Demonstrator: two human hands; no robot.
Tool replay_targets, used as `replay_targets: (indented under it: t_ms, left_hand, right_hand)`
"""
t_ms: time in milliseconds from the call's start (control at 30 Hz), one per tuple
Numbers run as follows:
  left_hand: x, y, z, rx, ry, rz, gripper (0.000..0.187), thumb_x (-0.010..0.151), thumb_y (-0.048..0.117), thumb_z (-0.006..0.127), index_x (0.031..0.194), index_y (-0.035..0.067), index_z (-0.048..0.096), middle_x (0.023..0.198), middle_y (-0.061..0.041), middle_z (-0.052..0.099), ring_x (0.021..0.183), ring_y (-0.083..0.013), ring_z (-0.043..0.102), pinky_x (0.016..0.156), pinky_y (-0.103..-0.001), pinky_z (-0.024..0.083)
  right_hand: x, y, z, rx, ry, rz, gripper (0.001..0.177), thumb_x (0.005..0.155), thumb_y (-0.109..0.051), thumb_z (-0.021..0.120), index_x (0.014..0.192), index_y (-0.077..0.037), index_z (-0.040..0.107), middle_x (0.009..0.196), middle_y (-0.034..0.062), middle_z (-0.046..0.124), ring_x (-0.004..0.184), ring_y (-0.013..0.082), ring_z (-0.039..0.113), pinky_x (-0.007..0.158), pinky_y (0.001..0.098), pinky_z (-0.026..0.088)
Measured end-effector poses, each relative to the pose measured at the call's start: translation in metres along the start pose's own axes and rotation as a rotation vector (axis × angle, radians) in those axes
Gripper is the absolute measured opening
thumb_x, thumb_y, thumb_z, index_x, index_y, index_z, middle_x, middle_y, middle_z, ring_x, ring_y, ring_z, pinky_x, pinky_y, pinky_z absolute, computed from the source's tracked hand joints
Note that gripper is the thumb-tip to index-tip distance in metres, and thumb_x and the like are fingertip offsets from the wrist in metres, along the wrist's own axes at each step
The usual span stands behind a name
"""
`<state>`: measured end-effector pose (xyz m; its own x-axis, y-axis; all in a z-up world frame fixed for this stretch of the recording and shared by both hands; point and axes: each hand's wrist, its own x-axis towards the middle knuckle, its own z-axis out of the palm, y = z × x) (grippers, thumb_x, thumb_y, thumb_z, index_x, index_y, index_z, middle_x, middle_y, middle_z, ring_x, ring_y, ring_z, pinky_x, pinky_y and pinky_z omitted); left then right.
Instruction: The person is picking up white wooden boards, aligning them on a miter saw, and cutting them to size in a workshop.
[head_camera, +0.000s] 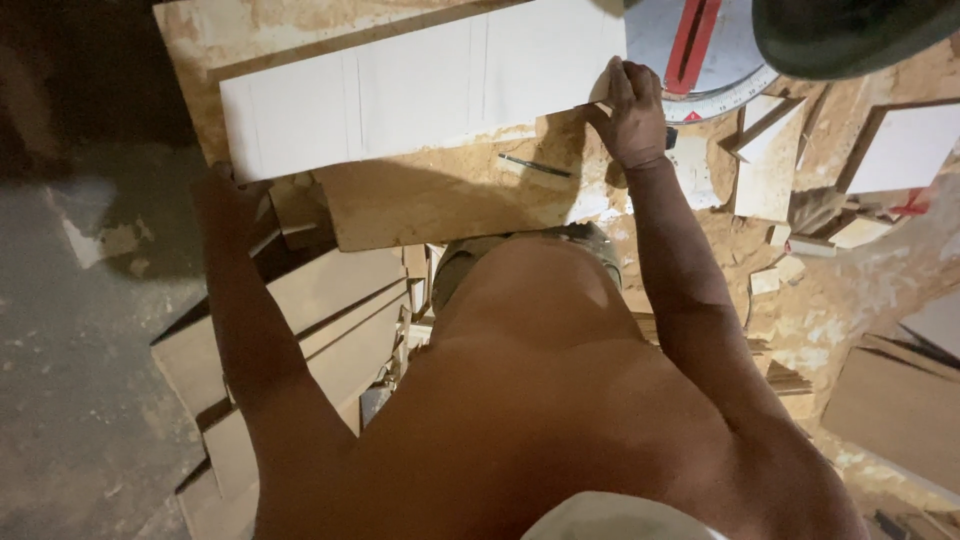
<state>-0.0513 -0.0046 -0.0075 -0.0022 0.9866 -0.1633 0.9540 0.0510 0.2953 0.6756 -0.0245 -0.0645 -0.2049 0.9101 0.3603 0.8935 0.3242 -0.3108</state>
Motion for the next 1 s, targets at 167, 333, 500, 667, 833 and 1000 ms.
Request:
replay_targets:
  t_ms: [167, 333, 500, 667, 833, 1000]
  left_hand:
    - [0.008, -0.03, 0.017, 0.037, 0.031, 0.124, 0.047, 0.098, 0.028, 0.101, 0.091, 0.001, 0.063, 0.076, -0.007, 0.055, 0.071, -0.0191, 0.044, 0.053, -0.047, 0.036]
    - [0.01, -0.051, 0.028, -0.038, -0.099, -0.034, 0.048, 0.109, 0.04, 0.094, 0.112, 0.003, 0.062, 0.096, -0.014, 0.063, 0.082, -0.0323, 0.054, 0.068, -0.052, 0.043]
    - [0.008, -0.048, 0.022, 0.093, -0.034, 0.103, 0.047, 0.106, 0.037, 0.098, 0.104, -0.003, 0.073, 0.09, -0.02, 0.077, 0.074, -0.0385, 0.07, 0.062, -0.055, 0.051]
    - [0.018, -0.066, 0.032, -0.104, 0.041, 0.048, 0.028, 0.107, 0.021, 0.087, 0.102, -0.002, 0.073, 0.087, -0.011, 0.07, 0.08, -0.0227, 0.056, 0.062, -0.051, 0.046]
    - [0.033, -0.075, 0.031, 0.021, 0.012, 0.194, 0.037, 0.101, 0.026, 0.092, 0.108, -0.005, 0.074, 0.094, -0.022, 0.078, 0.082, -0.0419, 0.075, 0.067, -0.057, 0.053]
    - [0.038, -0.061, 0.018, 0.122, -0.021, 0.197, 0.034, 0.099, 0.03, 0.087, 0.101, -0.002, 0.076, 0.088, -0.02, 0.074, 0.077, -0.0375, 0.067, 0.062, -0.056, 0.048]
  right_hand:
    - [0.003, -0.005, -0.002, -0.056, 0.087, -0.043, 0.079, 0.113, -0.035, 0.092, 0.165, 0.001, 0.046, 0.141, 0.0275, 0.062, 0.122, 0.0488, 0.063, 0.096, 0.0638, 0.062]
    - [0.0, -0.004, 0.003, 0.014, 0.131, -0.043, 0.063, 0.103, -0.016, 0.1, 0.149, 0.011, 0.066, 0.133, 0.0238, 0.063, 0.122, 0.0476, 0.062, 0.095, 0.0616, 0.063]
    - [0.002, -0.007, -0.003, -0.051, 0.216, -0.103, 0.044, 0.1, -0.019, 0.102, 0.123, -0.004, 0.068, 0.126, 0.0176, 0.069, 0.107, 0.0411, 0.07, 0.086, 0.0537, 0.06]
    - [0.001, -0.005, -0.002, -0.176, 0.27, -0.168, 0.038, 0.091, -0.026, 0.104, 0.118, -0.015, 0.079, 0.124, 0.0046, 0.077, 0.106, 0.0333, 0.075, 0.09, 0.0495, 0.054]
    - [0.003, -0.007, -0.003, -0.189, 0.241, -0.113, 0.04, 0.089, -0.031, 0.108, 0.115, -0.013, 0.084, 0.124, 0.0046, 0.08, 0.107, 0.0329, 0.075, 0.093, 0.0498, 0.05]
    - [0.009, -0.01, -0.003, -0.098, 0.259, -0.103, 0.034, 0.087, -0.02, 0.101, 0.113, -0.011, 0.081, 0.123, 0.009, 0.08, 0.106, 0.0332, 0.073, 0.088, 0.0472, 0.054]
